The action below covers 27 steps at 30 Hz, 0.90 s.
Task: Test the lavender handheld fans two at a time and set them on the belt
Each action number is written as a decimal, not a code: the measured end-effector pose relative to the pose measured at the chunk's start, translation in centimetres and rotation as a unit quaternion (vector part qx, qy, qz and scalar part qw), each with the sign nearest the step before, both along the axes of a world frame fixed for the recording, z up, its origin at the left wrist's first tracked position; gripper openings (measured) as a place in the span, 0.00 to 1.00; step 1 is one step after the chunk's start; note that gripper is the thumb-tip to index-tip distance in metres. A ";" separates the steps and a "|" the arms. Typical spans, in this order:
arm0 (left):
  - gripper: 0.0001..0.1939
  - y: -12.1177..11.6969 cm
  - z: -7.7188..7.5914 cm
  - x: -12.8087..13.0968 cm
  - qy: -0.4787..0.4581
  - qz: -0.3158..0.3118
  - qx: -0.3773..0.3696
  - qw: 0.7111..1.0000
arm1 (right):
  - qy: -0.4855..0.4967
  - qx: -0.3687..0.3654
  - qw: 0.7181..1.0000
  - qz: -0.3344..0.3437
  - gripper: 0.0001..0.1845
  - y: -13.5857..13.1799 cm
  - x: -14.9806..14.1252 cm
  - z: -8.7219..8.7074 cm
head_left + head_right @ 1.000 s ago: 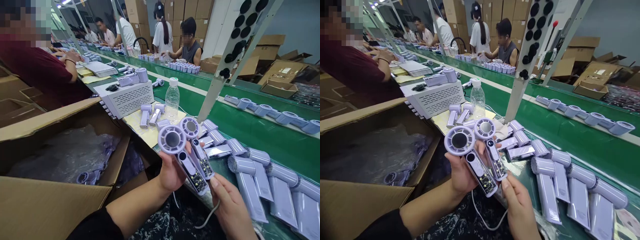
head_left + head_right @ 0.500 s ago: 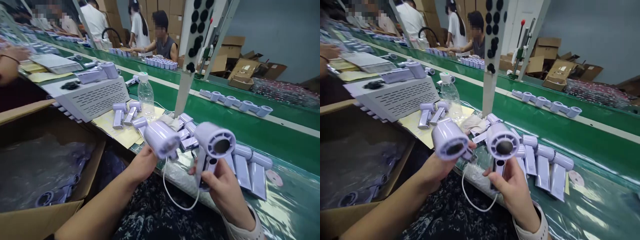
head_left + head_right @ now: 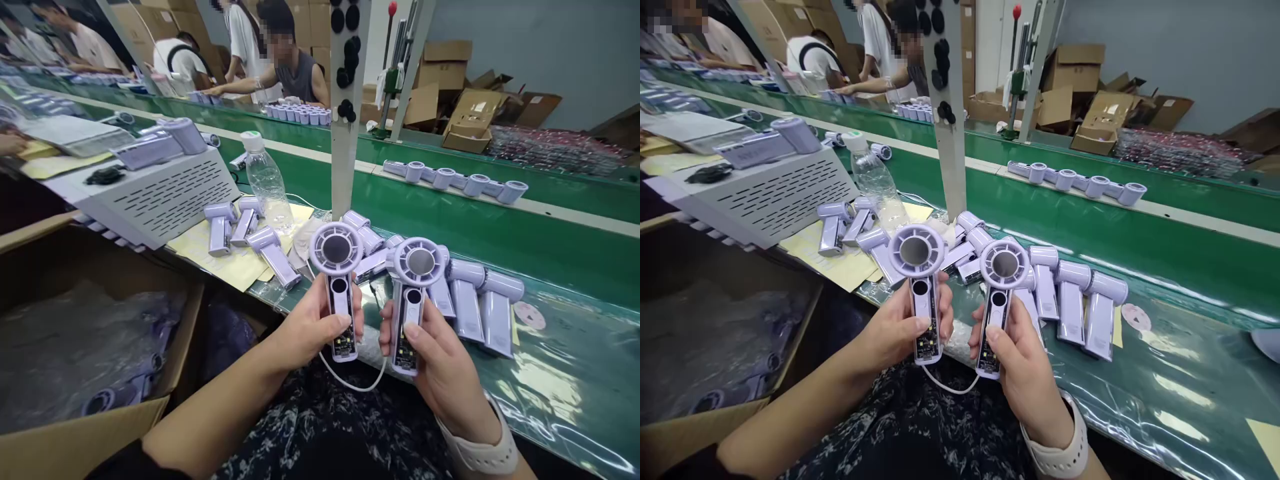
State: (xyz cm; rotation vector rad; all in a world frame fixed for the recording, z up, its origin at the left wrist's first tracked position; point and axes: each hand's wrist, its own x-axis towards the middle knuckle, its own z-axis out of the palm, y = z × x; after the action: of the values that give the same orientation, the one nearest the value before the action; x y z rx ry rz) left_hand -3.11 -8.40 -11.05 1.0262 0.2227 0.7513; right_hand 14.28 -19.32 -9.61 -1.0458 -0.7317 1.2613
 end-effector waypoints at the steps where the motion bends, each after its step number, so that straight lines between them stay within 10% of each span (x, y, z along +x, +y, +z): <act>1: 0.23 0.0 0.0 -0.1 0.005 -0.005 0.006 1.000 | 0.013 -0.006 1.000 0.002 0.14 0.1 -0.1 0.1; 27: 0.22 -0.3 0.3 -0.5 0.012 -0.002 -0.062 0.998 | 0.006 -0.032 0.999 0.002 0.15 0.0 -1.2 -0.2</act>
State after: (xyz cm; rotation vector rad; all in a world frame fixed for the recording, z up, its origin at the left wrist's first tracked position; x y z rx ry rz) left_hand -3.60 -8.71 -10.72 0.9183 0.2840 0.7138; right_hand 13.08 -19.28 -9.76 -1.0877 -0.6889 1.2999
